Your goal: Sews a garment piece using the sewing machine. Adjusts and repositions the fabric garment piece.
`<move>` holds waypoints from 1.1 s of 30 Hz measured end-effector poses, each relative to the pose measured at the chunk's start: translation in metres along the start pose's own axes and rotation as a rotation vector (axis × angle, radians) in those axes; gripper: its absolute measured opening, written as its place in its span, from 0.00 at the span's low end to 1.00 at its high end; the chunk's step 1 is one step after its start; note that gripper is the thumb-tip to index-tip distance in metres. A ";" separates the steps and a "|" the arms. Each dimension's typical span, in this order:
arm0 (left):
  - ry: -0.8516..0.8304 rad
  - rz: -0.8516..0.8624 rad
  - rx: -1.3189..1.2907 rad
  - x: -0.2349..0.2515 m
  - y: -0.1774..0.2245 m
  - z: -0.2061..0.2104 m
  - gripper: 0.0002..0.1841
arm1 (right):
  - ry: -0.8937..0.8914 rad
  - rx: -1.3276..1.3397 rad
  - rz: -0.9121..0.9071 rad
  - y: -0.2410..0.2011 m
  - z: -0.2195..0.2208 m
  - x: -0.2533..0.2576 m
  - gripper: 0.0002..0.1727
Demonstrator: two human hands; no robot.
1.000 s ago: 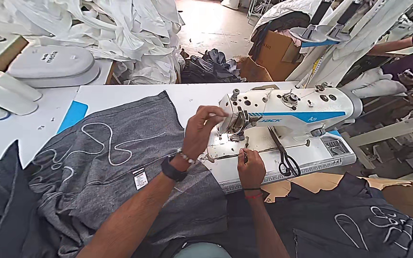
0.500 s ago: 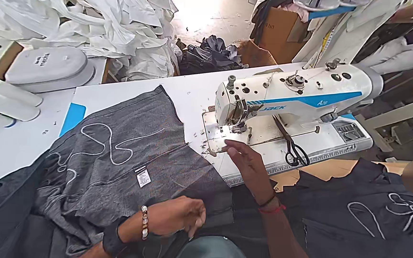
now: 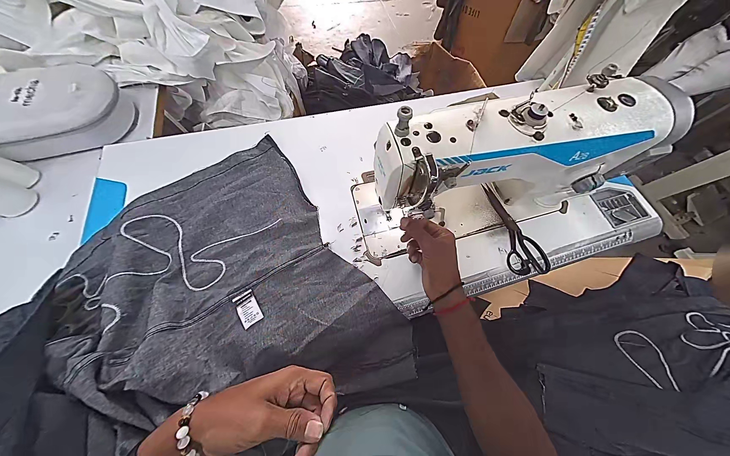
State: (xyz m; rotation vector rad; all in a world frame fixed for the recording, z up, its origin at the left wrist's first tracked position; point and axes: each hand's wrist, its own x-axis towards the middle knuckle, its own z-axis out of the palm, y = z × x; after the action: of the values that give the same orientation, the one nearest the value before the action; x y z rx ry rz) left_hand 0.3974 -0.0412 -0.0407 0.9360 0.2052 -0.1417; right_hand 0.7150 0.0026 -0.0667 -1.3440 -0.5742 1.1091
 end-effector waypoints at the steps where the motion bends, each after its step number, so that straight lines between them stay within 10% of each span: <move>1: -0.017 -0.008 -0.009 0.001 -0.001 -0.001 0.06 | -0.047 -0.083 0.049 -0.003 -0.002 0.001 0.14; 19: 0.049 0.070 -0.197 0.017 0.004 -0.006 0.04 | 0.018 -0.797 0.003 -0.039 -0.023 0.052 0.11; 24: 0.072 -0.359 0.173 -0.001 -0.032 -0.003 0.09 | -0.168 -0.922 0.080 -0.045 -0.017 0.060 0.21; 29: -0.112 -0.929 0.962 0.010 -0.057 0.009 0.11 | -0.511 -0.049 0.203 -0.019 -0.003 0.012 0.18; 31: 0.019 -0.785 1.215 0.022 -0.025 0.025 0.10 | -0.400 0.055 0.212 -0.016 0.010 -0.009 0.16; 33: 0.401 -0.178 1.508 0.033 0.009 0.032 0.10 | -0.479 -0.273 0.069 -0.020 0.006 -0.033 0.18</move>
State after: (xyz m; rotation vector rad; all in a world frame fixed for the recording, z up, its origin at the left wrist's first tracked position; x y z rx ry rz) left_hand 0.4349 -0.0633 -0.0233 2.4543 0.5832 -0.2781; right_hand 0.7019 -0.0209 -0.0385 -1.3371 -1.0661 1.4626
